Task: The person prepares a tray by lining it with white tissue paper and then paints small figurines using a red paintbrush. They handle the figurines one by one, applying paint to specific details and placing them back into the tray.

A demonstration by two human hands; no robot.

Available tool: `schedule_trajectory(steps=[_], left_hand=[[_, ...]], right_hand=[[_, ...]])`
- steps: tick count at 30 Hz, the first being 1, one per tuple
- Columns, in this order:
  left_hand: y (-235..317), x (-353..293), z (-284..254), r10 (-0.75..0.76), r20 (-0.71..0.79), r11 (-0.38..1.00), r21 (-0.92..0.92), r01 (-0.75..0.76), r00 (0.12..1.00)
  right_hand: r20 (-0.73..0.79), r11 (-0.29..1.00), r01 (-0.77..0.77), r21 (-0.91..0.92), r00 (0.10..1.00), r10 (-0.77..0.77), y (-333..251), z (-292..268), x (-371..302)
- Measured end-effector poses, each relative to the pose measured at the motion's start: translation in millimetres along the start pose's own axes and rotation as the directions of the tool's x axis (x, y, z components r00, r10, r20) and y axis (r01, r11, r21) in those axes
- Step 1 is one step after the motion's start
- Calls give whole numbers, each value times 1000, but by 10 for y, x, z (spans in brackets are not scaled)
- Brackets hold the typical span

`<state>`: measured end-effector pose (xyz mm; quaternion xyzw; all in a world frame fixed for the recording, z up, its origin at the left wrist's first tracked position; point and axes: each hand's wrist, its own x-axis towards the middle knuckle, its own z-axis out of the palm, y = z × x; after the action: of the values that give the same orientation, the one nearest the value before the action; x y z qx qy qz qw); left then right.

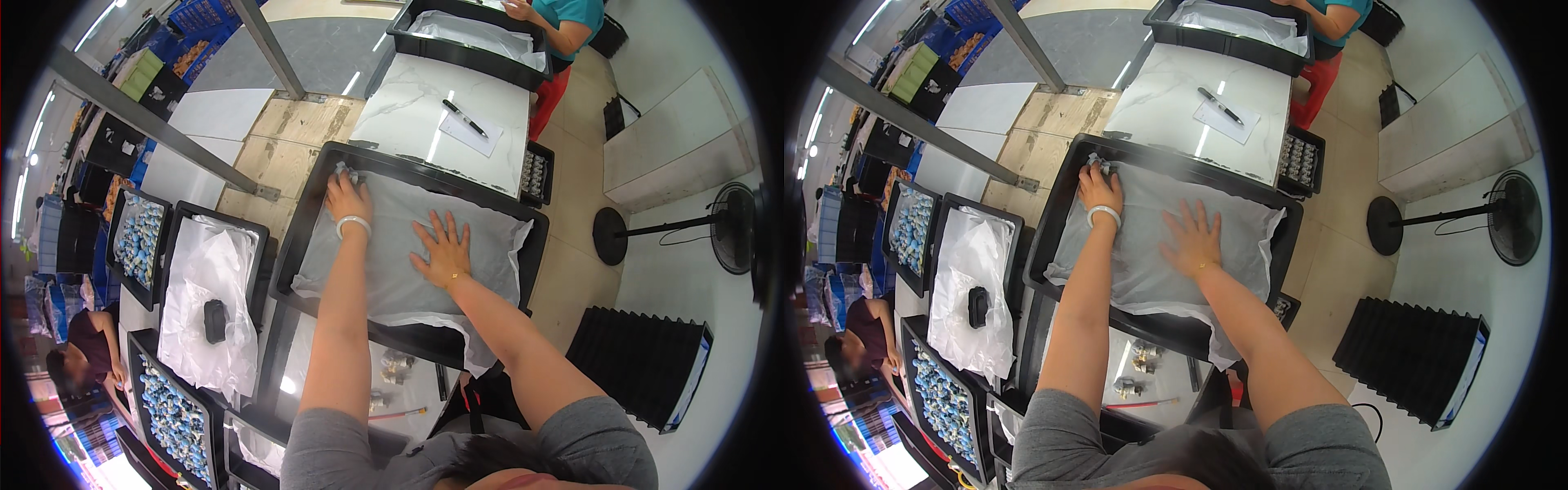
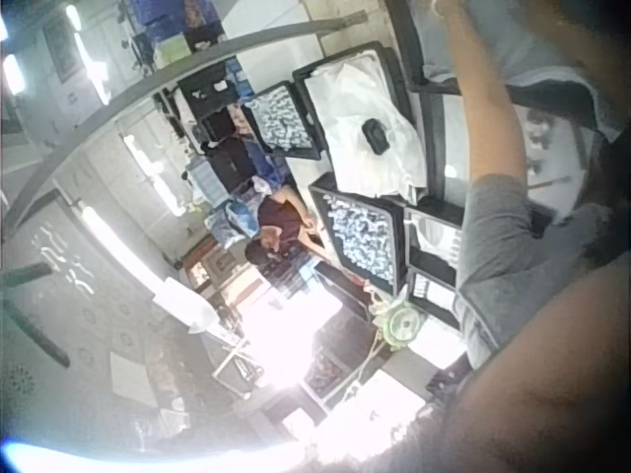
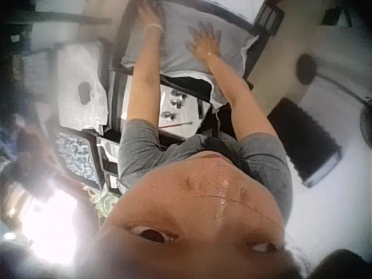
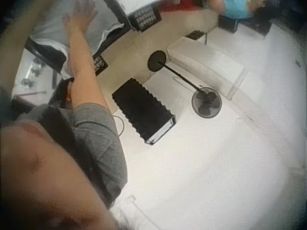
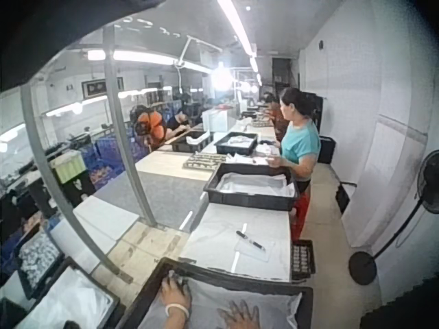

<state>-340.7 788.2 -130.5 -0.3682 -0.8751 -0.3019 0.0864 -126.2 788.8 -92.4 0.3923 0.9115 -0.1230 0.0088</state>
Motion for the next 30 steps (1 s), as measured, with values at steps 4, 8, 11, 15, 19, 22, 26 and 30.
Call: schedule_trajectory(steps=[4, 8, 11, 15, 19, 22, 26, 30], left_hand=[[13, 2, -23, -4, 9, 1000, -8, 4, 1000], [1, 1, -2, 17, -14, 1000, -10, -17, 1000], [-36, -17, 12, 14, -14, 1000, -6, -14, 1000], [17, -3, -25, 10, -6, 1000, -24, -10, 1000], [27, -5, -54, 10, -17, 999, -36, -11, 1000], [29, 4, -61, 13, -18, 999, -31, -14, 1000], [12, 1, -43, 13, -27, 1000, -15, -14, 1000], [11, -5, -20, 14, -26, 1000, -18, -14, 1000]], right_hand=[[-4, 1000, -2, -3, 1000, 2, 7, 8, 4], [12, 1000, 0, 6, 1000, 0, -6, 2, -10], [-3, 1000, 8, 8, 1000, -8, -1, 0, -17], [-28, 1000, 14, 7, 1000, -14, 15, 49, -18], [-37, 1000, 19, -10, 999, -19, 5, 52, -39], [-46, 1000, 29, -4, 999, -29, 8, 17, -14], [-53, 1000, 23, -4, 998, -23, 6, 49, -23], [-40, 1000, 12, -3, 999, -12, 12, 44, -30]])
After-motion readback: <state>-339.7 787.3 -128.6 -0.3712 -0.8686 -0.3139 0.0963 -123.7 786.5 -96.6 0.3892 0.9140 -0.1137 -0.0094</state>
